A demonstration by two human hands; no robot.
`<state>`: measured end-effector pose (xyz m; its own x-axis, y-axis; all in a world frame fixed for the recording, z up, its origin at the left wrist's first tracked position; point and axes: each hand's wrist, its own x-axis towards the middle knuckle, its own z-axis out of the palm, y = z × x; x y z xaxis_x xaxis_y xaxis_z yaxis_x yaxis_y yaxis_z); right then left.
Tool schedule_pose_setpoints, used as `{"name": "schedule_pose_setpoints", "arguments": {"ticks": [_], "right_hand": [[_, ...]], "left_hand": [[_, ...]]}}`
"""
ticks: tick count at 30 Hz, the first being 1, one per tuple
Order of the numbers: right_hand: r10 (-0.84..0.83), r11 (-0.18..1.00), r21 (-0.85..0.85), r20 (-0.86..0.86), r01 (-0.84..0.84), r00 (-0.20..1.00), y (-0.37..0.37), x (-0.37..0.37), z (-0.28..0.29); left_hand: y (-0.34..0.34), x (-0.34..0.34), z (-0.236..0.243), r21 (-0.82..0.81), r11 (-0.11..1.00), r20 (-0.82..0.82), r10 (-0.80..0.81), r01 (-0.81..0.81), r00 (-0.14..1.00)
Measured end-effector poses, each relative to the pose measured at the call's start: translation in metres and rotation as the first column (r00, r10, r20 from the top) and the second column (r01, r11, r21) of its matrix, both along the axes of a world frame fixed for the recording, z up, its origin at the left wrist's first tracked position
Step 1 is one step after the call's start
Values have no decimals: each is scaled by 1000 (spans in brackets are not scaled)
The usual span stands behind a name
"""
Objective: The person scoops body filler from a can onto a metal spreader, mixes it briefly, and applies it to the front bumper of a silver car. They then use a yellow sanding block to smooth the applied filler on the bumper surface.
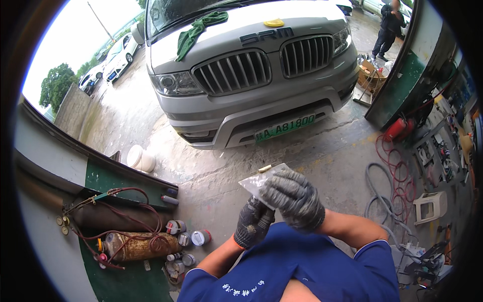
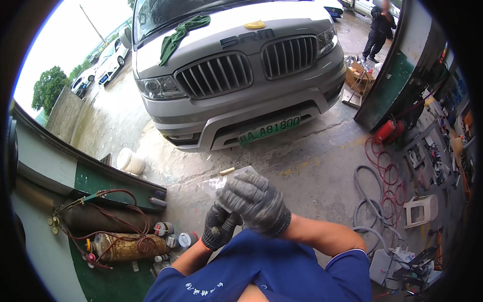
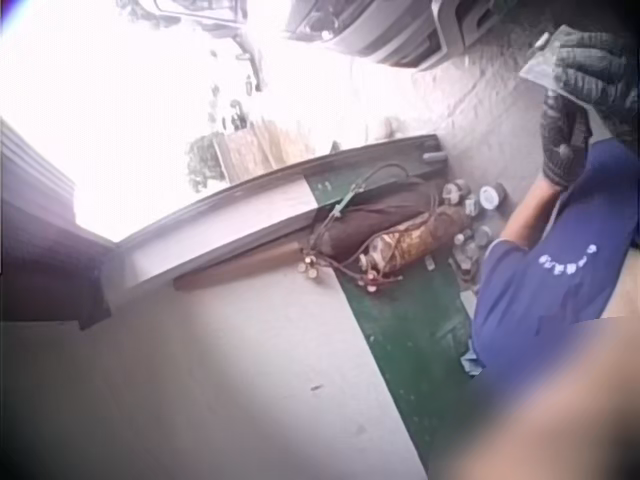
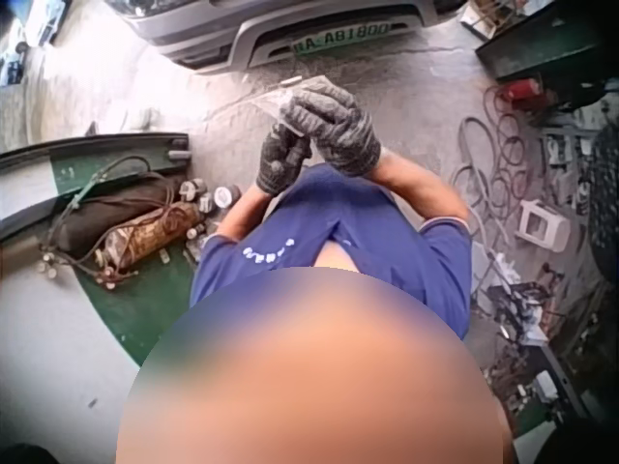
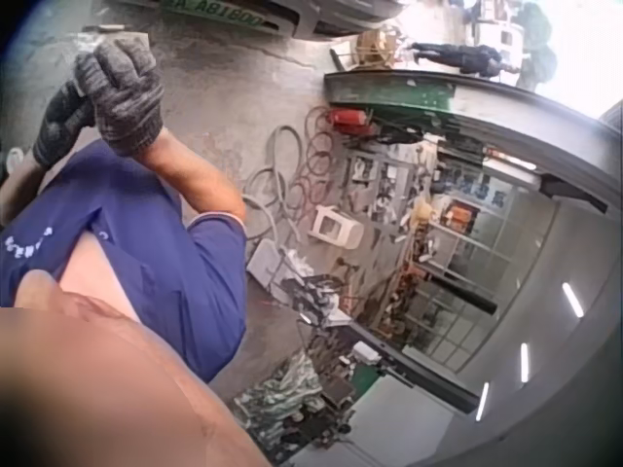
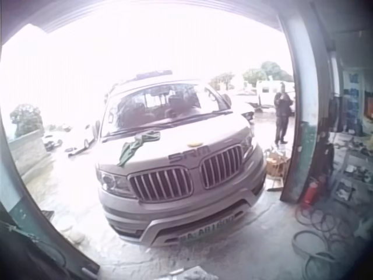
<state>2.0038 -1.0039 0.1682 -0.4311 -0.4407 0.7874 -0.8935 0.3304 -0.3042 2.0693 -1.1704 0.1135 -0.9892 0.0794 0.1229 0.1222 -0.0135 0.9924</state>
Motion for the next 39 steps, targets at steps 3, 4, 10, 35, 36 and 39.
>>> {"name": "schedule_pose_setpoints", "arguments": {"ticks": [3, 4, 10, 35, 36, 39], "right_hand": [[0, 999, 33, -21, 1, 1000, -4, 13, -17], [76, 997, 28, 24, -77, 997, -1, 10, -18], [475, 704, -703, 573, 102, 668, 18, -14, 0], [724, 503, -837, 544, 215, 424, 15, -16, 6], [715, 552, -810, 582, 200, 387, 11, -12, -4], [354, 901, -429, 818, 70, 453, 19, -22, -1]], "left_hand": [[-3, -4, 6, -72, 997, -212, -24, 8, 977], [-8, -5, -6, 24, 999, -173, -34, 39, 984], [-22, -4, -4, 156, 985, 185, -95, 67, 978], [-13, -9, 18, 151, 969, 311, -236, 197, 921], [-13, -10, 19, 164, 967, 321, -237, 192, 917], [-21, -9, 9, 102, 982, 283, -184, 161, 941]]}}
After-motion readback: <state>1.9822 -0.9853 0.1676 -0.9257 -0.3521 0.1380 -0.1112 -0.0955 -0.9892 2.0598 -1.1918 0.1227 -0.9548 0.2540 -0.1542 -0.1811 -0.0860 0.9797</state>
